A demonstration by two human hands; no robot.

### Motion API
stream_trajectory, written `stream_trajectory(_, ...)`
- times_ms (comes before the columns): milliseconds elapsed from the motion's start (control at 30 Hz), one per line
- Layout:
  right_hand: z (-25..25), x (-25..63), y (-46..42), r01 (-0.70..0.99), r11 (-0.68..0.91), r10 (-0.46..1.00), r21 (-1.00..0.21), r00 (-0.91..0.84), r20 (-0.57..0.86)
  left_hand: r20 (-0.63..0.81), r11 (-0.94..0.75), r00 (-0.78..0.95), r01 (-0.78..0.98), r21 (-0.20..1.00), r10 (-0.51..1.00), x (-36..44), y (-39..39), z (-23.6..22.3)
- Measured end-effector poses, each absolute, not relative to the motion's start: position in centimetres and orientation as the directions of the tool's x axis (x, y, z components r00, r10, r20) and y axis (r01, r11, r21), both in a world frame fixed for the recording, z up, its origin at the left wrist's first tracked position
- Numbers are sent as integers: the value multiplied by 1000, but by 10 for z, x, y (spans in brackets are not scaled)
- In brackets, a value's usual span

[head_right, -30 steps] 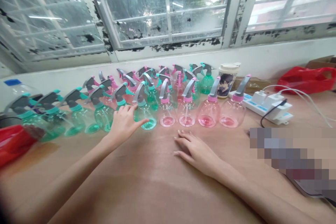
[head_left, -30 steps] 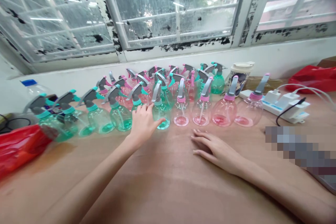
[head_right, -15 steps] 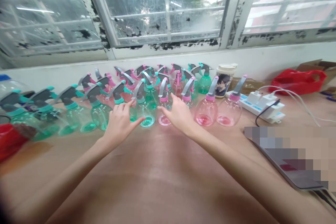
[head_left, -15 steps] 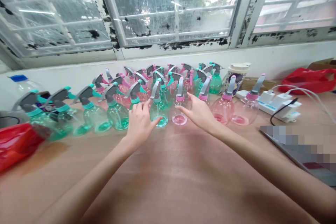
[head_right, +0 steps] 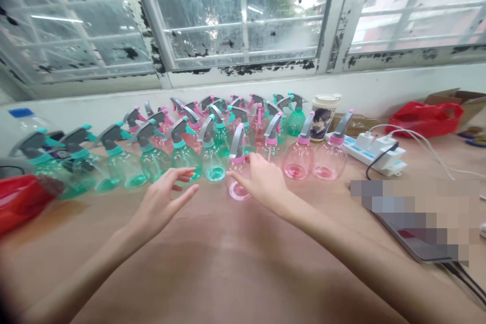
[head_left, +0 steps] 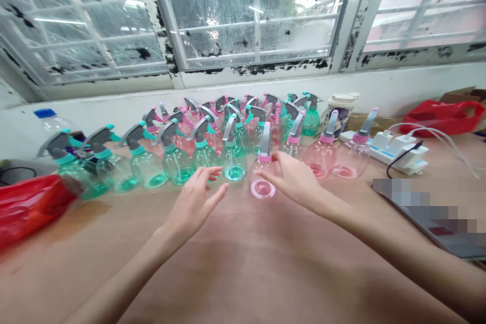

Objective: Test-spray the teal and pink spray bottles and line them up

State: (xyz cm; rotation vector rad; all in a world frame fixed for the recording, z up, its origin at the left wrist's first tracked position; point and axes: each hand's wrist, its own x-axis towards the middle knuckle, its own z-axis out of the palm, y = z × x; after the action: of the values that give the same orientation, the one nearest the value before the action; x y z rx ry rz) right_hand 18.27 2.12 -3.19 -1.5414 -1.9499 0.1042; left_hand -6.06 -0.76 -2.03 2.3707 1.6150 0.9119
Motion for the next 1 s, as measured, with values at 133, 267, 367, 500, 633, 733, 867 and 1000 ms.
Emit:
stream_trajectory(133,-32,182,-13,843,350,894,-409,-171,414,356,-399,254,809,432,900,-53,-14,-22)
stream_trajectory(267,-33,181,-33,841,401,869,-363,-224,441,371,-205,82,930,305,925,-38,3,-19)
stream_trajectory(367,-35,182,-42,835,422,852,-352,-232,470,395,-161,26,936,313,918,-26,26,-16)
stream_trajectory(500,-39,183,-56,804,466,818,-371,-231,527,401,-200,27,896,396,916,-15,30,-11)
stream_trajectory(633,-45,182,-66,781,529,748,-331,-244,617,320,-363,212,752,550,923,-19,-5,-13)
stream_trajectory(733,-50,176,-67,761,552,737,-341,-254,627,213,-388,396,439,810,893,-31,-34,-18)
stream_trajectory(867,-58,160,-67,671,597,743,-440,-256,618,251,-426,457,335,840,853,-36,-53,-14)
stream_trajectory(1000,-70,148,-72,576,682,710,-450,-376,596,241,-399,407,366,841,881,-21,-56,5)
